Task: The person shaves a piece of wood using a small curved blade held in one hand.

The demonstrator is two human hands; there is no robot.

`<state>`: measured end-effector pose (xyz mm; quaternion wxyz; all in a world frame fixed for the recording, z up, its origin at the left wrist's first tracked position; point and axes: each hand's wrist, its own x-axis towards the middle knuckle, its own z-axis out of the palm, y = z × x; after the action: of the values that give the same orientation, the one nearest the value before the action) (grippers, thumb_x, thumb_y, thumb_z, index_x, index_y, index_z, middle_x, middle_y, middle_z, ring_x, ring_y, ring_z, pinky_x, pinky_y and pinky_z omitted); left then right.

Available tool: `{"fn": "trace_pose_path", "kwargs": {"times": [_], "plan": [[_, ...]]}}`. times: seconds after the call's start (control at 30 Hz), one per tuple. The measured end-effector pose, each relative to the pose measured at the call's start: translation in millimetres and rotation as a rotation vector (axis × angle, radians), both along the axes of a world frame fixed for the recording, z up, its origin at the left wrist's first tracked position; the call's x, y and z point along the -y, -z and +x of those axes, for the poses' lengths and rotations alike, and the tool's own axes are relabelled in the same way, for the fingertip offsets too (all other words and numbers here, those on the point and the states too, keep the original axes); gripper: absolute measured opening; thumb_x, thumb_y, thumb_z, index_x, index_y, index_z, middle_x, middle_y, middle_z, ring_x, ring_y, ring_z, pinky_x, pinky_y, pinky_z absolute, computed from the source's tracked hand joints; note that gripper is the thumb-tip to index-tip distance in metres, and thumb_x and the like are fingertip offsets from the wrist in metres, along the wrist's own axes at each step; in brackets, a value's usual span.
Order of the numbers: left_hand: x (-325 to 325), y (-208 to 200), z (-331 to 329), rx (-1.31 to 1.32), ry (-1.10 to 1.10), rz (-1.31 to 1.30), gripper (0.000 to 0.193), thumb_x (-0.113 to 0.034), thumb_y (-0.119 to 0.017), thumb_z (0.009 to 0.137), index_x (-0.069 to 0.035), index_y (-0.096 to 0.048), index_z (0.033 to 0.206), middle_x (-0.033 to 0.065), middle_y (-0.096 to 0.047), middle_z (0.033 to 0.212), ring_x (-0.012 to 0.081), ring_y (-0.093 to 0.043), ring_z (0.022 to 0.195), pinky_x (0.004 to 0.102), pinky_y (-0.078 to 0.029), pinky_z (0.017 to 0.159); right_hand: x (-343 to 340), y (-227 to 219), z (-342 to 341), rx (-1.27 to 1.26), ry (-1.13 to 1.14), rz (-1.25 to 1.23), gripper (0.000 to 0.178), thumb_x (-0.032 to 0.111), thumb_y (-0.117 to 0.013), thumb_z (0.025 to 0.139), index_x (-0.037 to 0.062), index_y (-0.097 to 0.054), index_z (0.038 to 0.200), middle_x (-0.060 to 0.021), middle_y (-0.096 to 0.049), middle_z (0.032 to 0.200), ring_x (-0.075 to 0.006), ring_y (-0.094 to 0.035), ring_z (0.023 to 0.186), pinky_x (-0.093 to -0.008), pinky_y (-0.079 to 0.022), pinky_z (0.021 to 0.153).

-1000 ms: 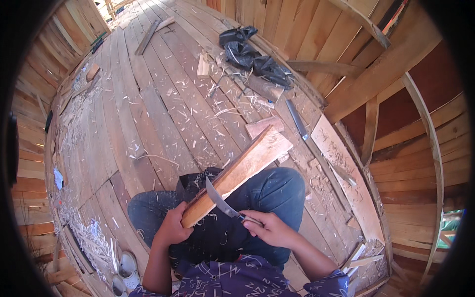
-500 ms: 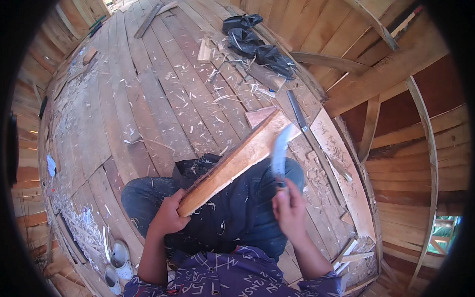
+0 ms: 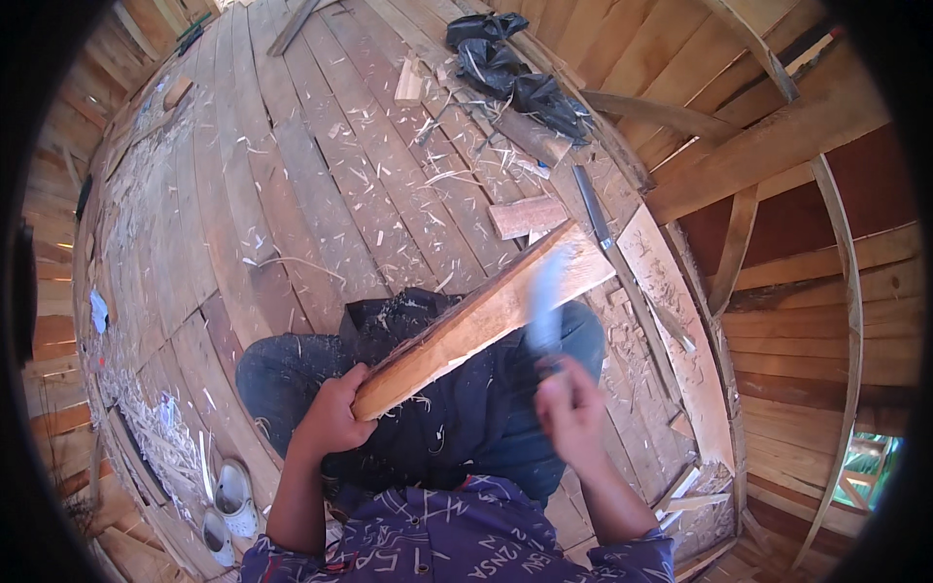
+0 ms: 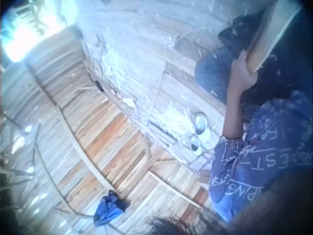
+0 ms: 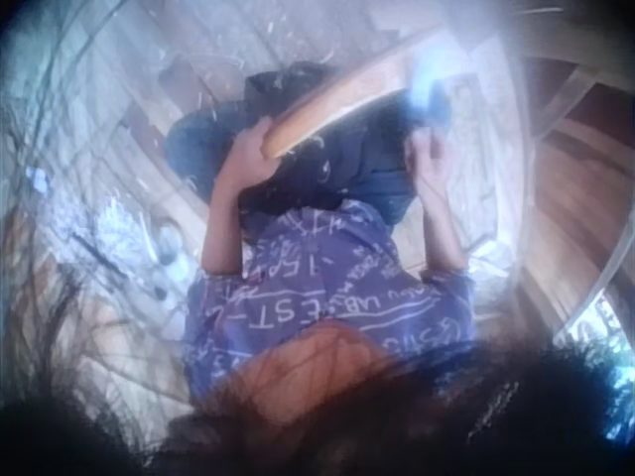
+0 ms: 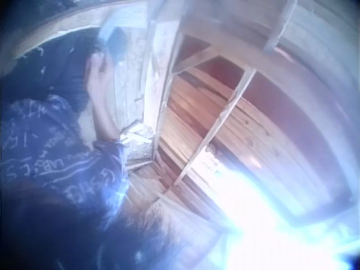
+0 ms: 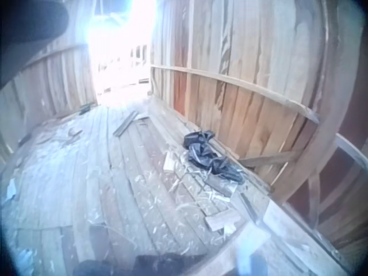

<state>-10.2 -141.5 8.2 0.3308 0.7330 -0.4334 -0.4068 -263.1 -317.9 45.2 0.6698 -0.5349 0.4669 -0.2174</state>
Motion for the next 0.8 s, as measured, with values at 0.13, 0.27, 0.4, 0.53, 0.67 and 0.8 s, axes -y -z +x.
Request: {"fn": "trace_pose_path", "kwargs": {"times": [0.13, 0.27, 0.4, 0.53, 0.67, 0.8], "plan": [[2.6, 2.1, -1.1, 0.048, -0.011, -0.025, 0.04, -0.01, -0.067, 0.062, -0.003, -0.05, 0.098, 0.0257, -0.057, 0.072, 0.0455, -0.059, 0.076, 0.0443, -0.048, 0.063, 0.1, -6.0, 2.6, -0.206, -0.461, -0.13, 0.021, 0.015, -0.055, 0.093, 0.0025, -0.059, 0.111, 0.0029, -0.052, 0.064, -0.0031, -0.046, 0.05, -0.0188, -0.035, 0.044], [-0.3, -6.0, -2.3, 0.035, 0.023, 0.046, 0.04, -0.008, -0.066, 0.061, -0.001, -0.05, 0.097, 0.0251, -0.055, 0.074, 0.0453, -0.058, 0.076, 0.04, -0.047, 0.061, 15.6, -9.5, -4.8, 0.09, 0.061, -0.024, 0.022, 0.015, -0.056, 0.093, 0.0029, -0.058, 0.111, 0.0034, -0.05, 0.064, -0.0013, -0.044, 0.052, -0.0176, -0.032, 0.044], [3.0, -1.2, -3.3, 0.037, -0.001, 0.01, 0.039, -0.007, -0.066, 0.061, -0.002, -0.05, 0.097, 0.0253, -0.056, 0.075, 0.0452, -0.058, 0.076, 0.0401, -0.047, 0.062, 0.4, 15.9, -11.8, -0.217, -0.369, -0.361, 0.024, 0.018, -0.057, 0.094, 0.0033, -0.056, 0.113, 0.0052, -0.047, 0.062, -0.0004, -0.041, 0.051, -0.0167, -0.031, 0.045], [-0.4, 1.2, -4.6, 0.103, 0.01, 0.014, 0.041, -0.009, -0.067, 0.062, -0.002, -0.05, 0.099, 0.0253, -0.058, 0.074, 0.0455, -0.058, 0.076, 0.0453, -0.048, 0.064, 10.7, 4.3, -1.8, -0.041, -0.1, -0.004, 0.031, 0.019, -0.06, 0.092, 0.0, -0.056, 0.115, 0.0029, -0.053, 0.066, -0.0038, -0.048, 0.059, -0.0206, -0.038, 0.052], [-0.6, 4.1, -8.6, 0.122, 0.011, -0.027, 0.042, -0.011, -0.068, 0.063, -0.003, -0.05, 0.1, 0.0255, -0.059, 0.073, 0.0455, -0.058, 0.076, 0.0481, -0.048, 0.065, -2.0, 19.5, -14.4, -0.218, -0.415, -0.415, 0.026, 0.017, -0.063, 0.09, -0.0003, -0.058, 0.11, 0.0017, -0.055, 0.069, -0.0034, -0.047, 0.063, -0.0216, -0.04, 0.055], [-0.6, 1.7, -8.4, 0.128, 0.007, 0.01, 0.041, -0.009, -0.067, 0.062, -0.002, -0.049, 0.097, 0.0255, -0.057, 0.073, 0.0457, -0.058, 0.076, 0.0452, -0.047, 0.063, 8.6, 19.1, -12.7, -0.113, -0.179, -0.067, 0.026, 0.018, -0.069, 0.085, 0.0018, -0.06, 0.104, -0.0018, -0.057, 0.072, -0.0084, -0.05, 0.066, -0.027, -0.043, 0.058]]}}
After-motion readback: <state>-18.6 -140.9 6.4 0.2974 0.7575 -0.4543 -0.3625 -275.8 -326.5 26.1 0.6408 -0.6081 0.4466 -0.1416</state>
